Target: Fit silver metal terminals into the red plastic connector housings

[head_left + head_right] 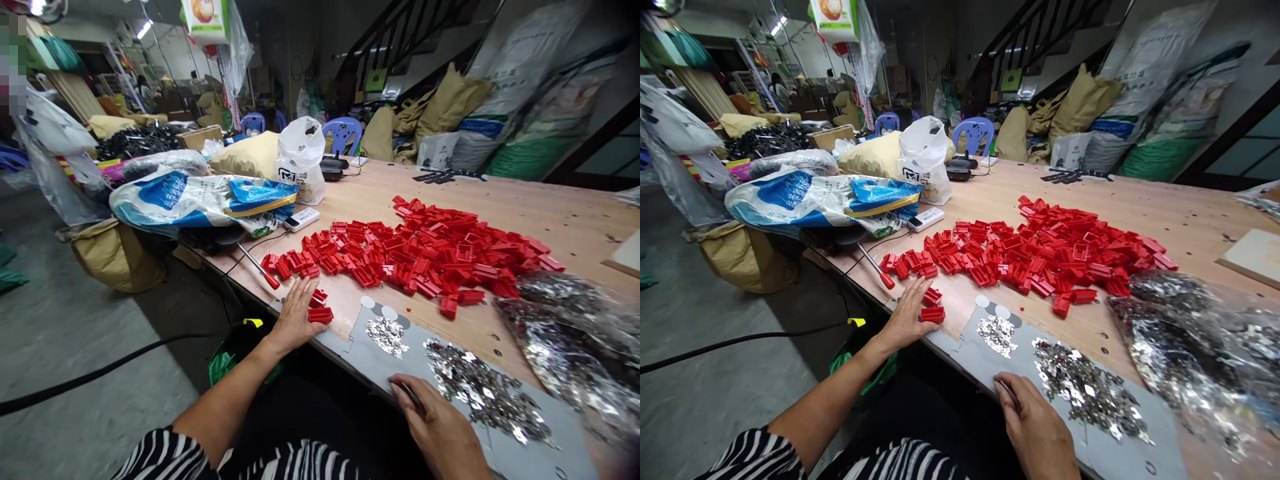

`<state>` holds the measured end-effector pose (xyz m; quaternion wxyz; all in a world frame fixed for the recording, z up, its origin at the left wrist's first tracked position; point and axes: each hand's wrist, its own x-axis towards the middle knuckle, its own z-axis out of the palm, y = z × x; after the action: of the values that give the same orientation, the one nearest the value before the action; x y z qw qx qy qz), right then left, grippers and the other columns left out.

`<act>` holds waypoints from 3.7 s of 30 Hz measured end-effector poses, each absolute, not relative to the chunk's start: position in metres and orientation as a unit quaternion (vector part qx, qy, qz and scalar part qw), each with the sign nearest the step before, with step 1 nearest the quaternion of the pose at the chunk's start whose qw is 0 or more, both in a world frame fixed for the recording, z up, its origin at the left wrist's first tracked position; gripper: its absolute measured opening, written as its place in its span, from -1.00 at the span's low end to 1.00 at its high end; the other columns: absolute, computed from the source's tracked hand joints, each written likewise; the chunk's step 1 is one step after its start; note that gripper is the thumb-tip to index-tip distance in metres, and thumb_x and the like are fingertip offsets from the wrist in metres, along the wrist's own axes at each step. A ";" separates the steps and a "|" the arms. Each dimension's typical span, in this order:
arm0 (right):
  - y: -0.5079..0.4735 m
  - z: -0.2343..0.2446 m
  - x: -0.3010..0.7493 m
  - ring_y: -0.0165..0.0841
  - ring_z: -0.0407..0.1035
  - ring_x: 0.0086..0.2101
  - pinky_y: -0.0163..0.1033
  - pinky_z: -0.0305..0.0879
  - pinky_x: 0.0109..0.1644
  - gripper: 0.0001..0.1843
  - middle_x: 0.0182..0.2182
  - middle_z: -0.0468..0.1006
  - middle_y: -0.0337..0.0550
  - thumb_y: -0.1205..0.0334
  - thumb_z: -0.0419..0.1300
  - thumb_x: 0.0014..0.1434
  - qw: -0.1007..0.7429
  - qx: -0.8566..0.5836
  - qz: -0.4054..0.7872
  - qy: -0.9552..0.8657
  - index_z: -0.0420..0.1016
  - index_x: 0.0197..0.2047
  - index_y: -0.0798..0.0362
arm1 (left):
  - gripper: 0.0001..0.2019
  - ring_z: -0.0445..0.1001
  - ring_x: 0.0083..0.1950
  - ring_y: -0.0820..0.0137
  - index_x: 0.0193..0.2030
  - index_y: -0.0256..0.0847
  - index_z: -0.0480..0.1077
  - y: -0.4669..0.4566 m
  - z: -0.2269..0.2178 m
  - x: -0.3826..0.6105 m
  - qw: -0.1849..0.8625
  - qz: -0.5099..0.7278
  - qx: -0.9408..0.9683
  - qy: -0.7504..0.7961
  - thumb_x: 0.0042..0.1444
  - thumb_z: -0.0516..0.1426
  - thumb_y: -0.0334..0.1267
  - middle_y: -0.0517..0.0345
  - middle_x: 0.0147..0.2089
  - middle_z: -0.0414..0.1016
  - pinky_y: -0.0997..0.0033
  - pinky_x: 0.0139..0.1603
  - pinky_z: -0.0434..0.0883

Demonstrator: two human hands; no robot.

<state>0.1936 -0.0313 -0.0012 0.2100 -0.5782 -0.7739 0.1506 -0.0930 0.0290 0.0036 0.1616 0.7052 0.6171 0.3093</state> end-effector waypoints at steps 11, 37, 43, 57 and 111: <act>-0.033 0.000 0.190 -0.35 0.54 -0.33 -0.33 0.42 -0.34 -0.70 -0.26 0.61 -0.27 -0.04 -0.02 0.26 0.227 -0.570 0.122 -0.780 0.47 -0.21 -0.14 | -0.49 0.29 0.18 0.17 0.08 -0.16 0.31 0.028 -0.001 -0.086 0.136 0.331 0.721 0.593 -0.08 0.26 -0.31 0.01 0.07 0.40 0.04 0.27 0.15; -0.037 -0.002 0.191 -0.38 0.52 -0.34 -0.37 0.41 -0.35 -0.72 -0.24 0.60 -0.26 0.00 -0.02 0.27 0.234 -0.565 0.129 -0.781 0.47 -0.19 -0.13 | -0.66 0.23 0.24 0.04 -0.13 -0.19 0.28 0.018 0.006 -0.050 0.044 0.297 0.746 0.594 -0.05 0.27 -0.32 -0.14 0.19 0.21 -0.13 0.31 0.14; -0.037 0.000 0.190 -0.34 0.52 -0.32 -0.33 0.42 -0.33 -0.72 -0.25 0.60 -0.20 0.02 -0.03 0.27 0.237 -0.561 0.133 -0.782 0.47 -0.19 -0.11 | -0.71 0.22 0.25 0.04 -0.16 -0.17 0.29 0.012 0.013 -0.047 0.076 0.306 0.753 0.577 -0.02 0.25 -0.31 -0.12 0.20 0.20 -0.15 0.32 0.13; -0.038 0.003 0.188 -0.35 0.51 -0.29 -0.31 0.42 -0.25 -0.73 -0.24 0.59 -0.21 0.08 -0.03 0.29 0.234 -0.548 0.130 -0.793 0.47 -0.18 -0.09 | -0.66 0.12 0.33 0.05 -0.05 -0.18 0.28 -0.016 0.044 -0.027 0.085 0.311 0.801 0.504 0.00 0.20 -0.38 -0.13 0.24 0.19 -0.11 0.38 0.02; -0.030 -0.024 0.202 -0.39 0.54 -0.33 -0.40 0.43 -0.40 -0.65 -0.24 0.60 -0.27 -0.13 -0.01 0.23 0.259 -0.547 0.076 -0.792 0.48 -0.17 -0.14 | -0.72 0.40 0.07 0.25 0.04 -0.19 0.33 0.008 0.016 -0.112 0.040 0.422 0.691 0.585 0.17 0.07 -0.34 -0.01 -0.02 0.46 0.17 0.15 0.34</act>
<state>0.2022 -0.0297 -0.0239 0.2595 -0.5474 -0.7920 0.0761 -0.1118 0.0075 0.0159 0.0395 0.6912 0.5853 0.4220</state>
